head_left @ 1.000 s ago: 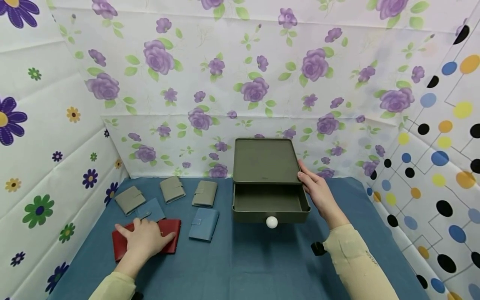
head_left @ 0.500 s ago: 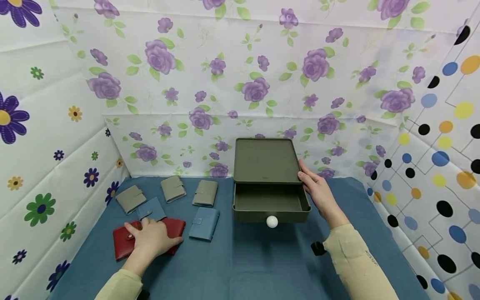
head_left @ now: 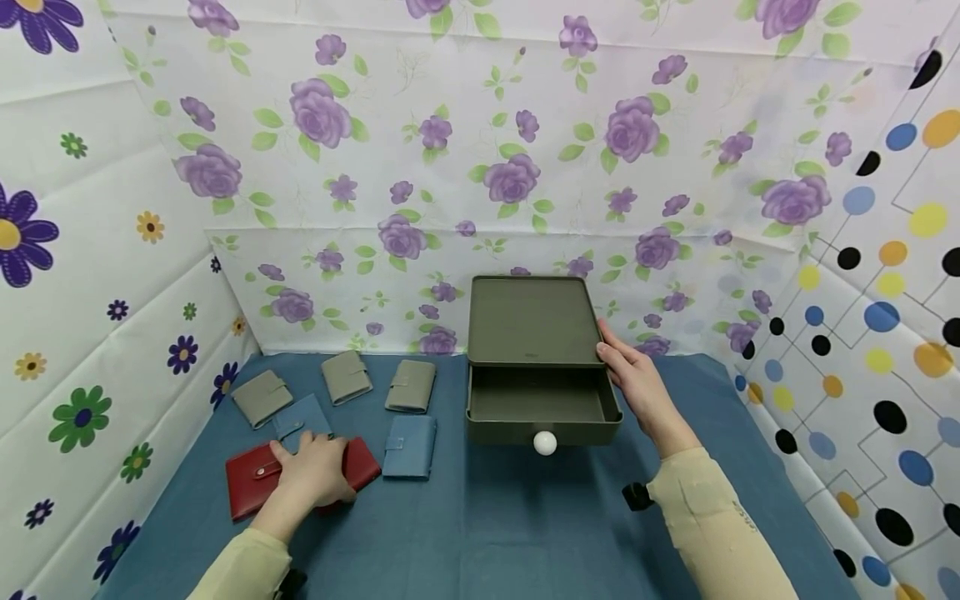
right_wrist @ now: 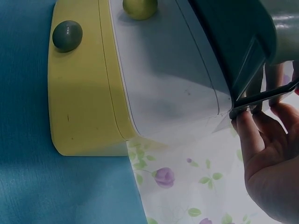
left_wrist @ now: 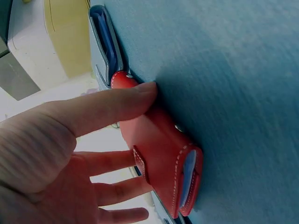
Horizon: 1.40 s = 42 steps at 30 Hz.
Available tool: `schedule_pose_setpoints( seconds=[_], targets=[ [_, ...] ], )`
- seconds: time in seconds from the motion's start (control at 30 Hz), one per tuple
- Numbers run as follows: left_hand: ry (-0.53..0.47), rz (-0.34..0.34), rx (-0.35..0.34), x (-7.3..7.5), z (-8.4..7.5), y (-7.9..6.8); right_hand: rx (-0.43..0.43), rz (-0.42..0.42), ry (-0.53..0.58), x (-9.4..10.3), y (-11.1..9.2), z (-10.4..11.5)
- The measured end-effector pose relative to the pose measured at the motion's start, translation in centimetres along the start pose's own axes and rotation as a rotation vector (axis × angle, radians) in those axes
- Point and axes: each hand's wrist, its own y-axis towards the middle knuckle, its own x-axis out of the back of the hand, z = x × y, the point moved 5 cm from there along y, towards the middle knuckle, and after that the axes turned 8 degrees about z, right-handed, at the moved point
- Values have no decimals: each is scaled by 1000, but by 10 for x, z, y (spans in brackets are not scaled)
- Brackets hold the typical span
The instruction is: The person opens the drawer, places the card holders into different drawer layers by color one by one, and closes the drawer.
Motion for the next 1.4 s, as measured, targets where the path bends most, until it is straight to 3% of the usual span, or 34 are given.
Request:
schedule_pose_setpoints(
  seconds=[0.67, 1.07, 1.4],
  targets=[
    [-90, 19, -15, -2, 0, -3, 1, 9, 17, -1, -2, -1],
    [-87, 13, -22, -3, 3, -1, 12, 8, 20, -2, -2, -1],
    [-93, 48, -17, -6, 8, 1, 13, 6, 6, -2, -1, 0]
  ],
)
